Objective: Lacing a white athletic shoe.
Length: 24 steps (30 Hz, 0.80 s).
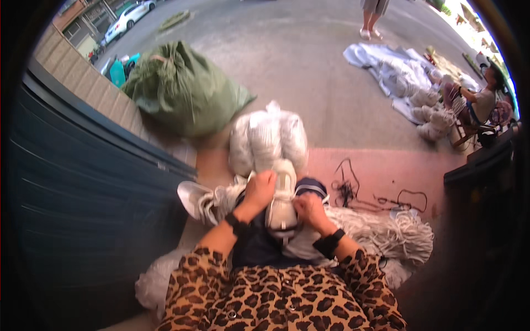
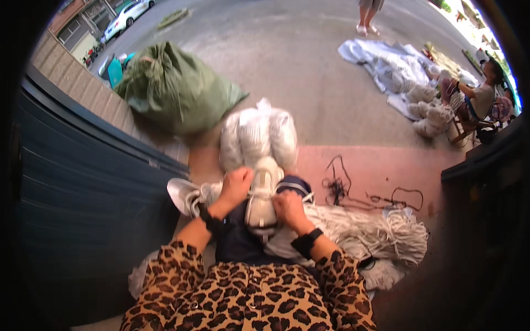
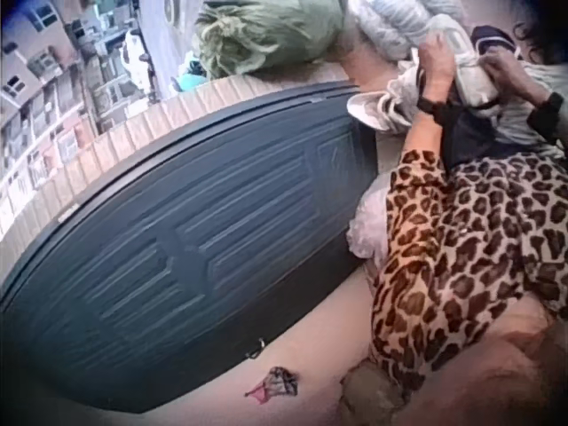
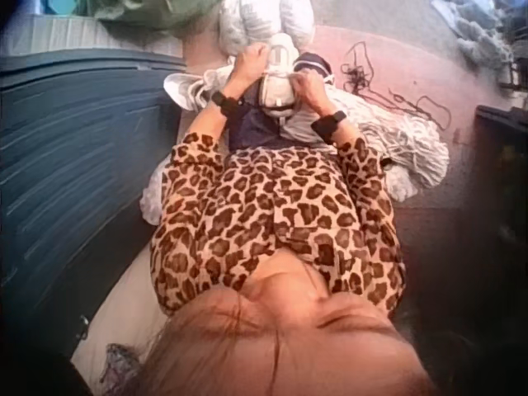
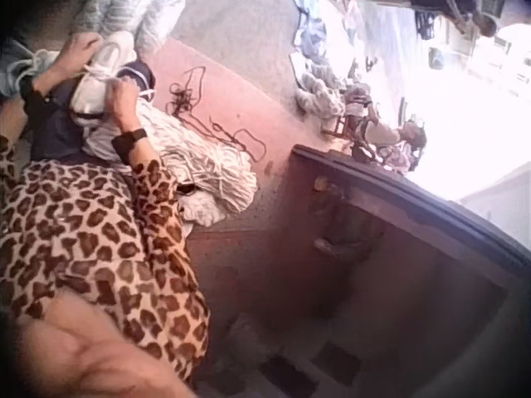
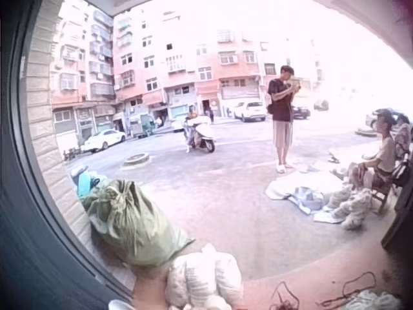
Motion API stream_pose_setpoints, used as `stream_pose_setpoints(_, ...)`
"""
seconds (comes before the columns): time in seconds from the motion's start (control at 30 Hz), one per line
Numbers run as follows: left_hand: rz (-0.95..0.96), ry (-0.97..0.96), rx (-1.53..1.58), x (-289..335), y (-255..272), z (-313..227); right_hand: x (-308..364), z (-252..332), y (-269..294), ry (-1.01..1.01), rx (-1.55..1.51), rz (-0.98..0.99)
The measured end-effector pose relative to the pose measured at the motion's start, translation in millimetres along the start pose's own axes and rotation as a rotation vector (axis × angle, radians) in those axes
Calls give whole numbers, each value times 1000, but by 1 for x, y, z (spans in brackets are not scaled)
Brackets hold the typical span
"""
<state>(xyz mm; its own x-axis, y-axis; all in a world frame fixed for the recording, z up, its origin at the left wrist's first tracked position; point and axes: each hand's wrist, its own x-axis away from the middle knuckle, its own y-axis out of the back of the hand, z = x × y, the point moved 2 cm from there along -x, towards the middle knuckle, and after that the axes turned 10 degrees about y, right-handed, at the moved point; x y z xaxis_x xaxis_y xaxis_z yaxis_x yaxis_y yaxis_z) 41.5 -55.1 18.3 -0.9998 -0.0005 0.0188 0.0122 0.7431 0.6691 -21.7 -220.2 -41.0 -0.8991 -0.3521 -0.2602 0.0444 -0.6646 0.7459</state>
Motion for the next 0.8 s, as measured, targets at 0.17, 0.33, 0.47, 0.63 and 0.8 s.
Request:
stream_pose_setpoints(0.17, 570, 308, 208, -28, -35, -11, 3, 3, 3, -42, -101, -132)
stream_pose_setpoints(0.33, 953, 434, 62, -32, -73, -11, 1, 4, 7, -50, -128, -148)
stream_pose_setpoints(0.47, 973, 308, 211, -35, -83, -4, 1, 4, 7, -51, -75, -151)
stream_pose_setpoints(0.63, 886, 329, 341, -43, -63, -11, -7, 17, 5, 229, 422, 187)
stream_pose_setpoints(0.8, 853, 483, 440, -43, -34, -22, -17, 28, 16, 323, 487, 169)
